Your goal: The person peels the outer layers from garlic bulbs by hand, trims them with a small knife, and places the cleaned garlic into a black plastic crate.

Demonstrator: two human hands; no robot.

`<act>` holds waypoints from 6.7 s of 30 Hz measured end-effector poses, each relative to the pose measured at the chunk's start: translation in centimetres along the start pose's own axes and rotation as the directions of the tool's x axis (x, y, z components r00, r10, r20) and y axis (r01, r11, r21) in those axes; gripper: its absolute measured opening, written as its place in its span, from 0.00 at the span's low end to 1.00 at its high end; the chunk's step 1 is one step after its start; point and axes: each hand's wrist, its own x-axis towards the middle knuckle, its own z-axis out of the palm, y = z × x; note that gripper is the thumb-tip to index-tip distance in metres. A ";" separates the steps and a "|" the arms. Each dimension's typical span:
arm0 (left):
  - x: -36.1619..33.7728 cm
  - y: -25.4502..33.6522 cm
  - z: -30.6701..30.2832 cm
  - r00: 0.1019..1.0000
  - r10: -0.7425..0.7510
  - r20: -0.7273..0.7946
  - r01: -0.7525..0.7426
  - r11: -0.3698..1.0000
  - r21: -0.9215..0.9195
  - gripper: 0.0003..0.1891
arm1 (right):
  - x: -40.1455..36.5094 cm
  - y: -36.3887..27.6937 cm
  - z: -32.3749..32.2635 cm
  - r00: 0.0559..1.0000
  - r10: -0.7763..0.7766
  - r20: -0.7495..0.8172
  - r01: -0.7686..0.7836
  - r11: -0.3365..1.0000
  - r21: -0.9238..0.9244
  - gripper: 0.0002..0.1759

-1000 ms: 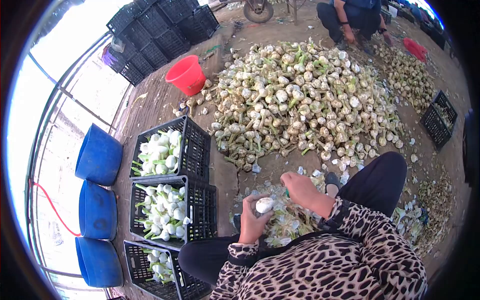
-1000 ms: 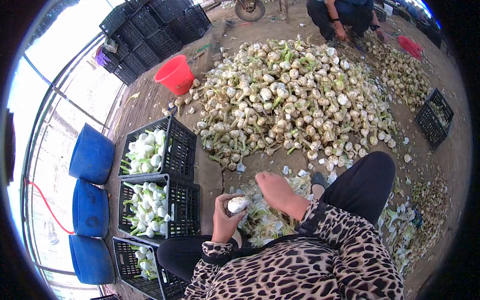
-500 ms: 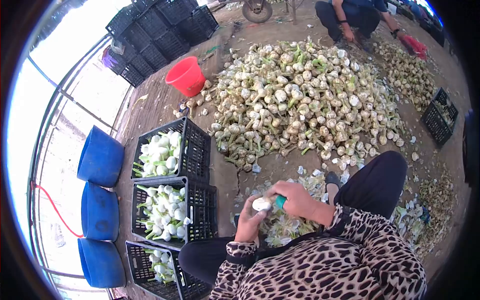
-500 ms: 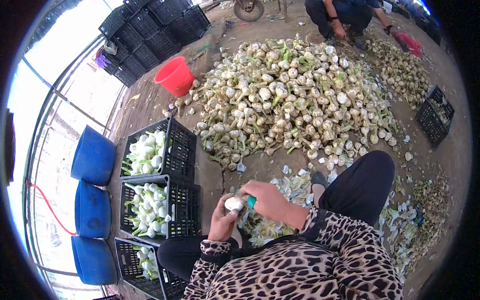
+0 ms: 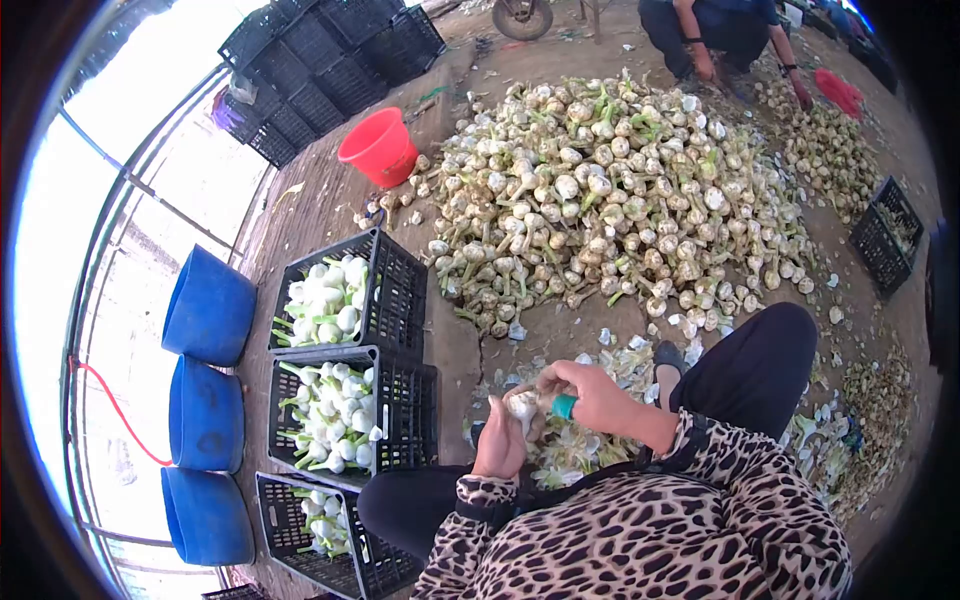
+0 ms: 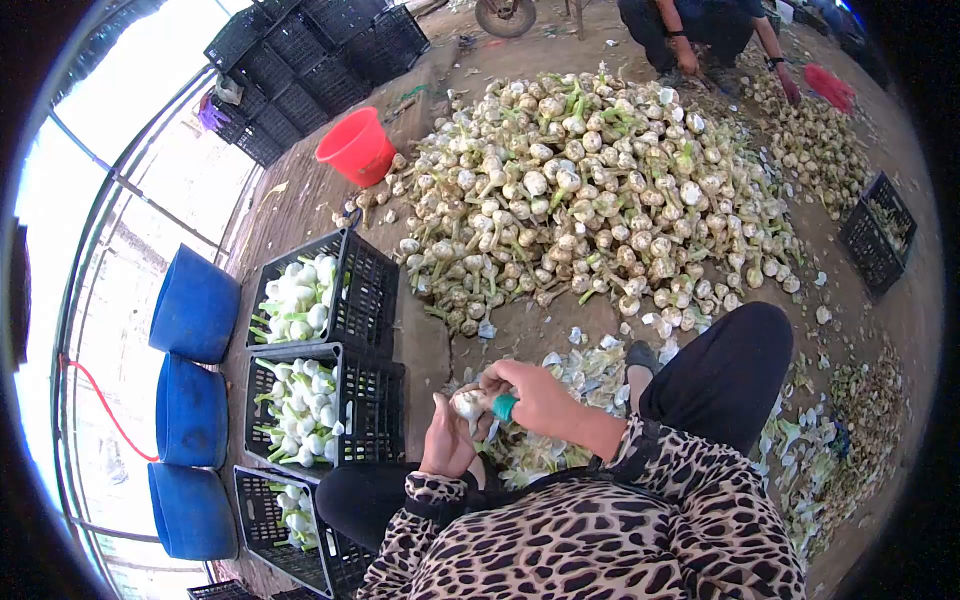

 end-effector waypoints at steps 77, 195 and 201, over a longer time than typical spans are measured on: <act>8.3 -2.7 3.0 0.940 -0.077 -0.333 0.197 0.918 0.345 0.13 | -0.2 28.8 -11.2 0.597 0.431 -0.677 -0.773 0.535 -0.340 0.32; 0.7 0.9 1.8 0.961 0.276 0.014 -0.211 0.699 0.683 0.39 | 0.7 6.7 -3.0 0.957 0.209 0.200 -0.016 0.729 -0.684 0.14; 0.4 1.1 1.2 0.879 0.469 0.088 -0.087 -0.023 0.996 0.33 | 1.7 2.7 0.2 0.988 -0.100 0.121 0.126 0.965 -0.229 0.14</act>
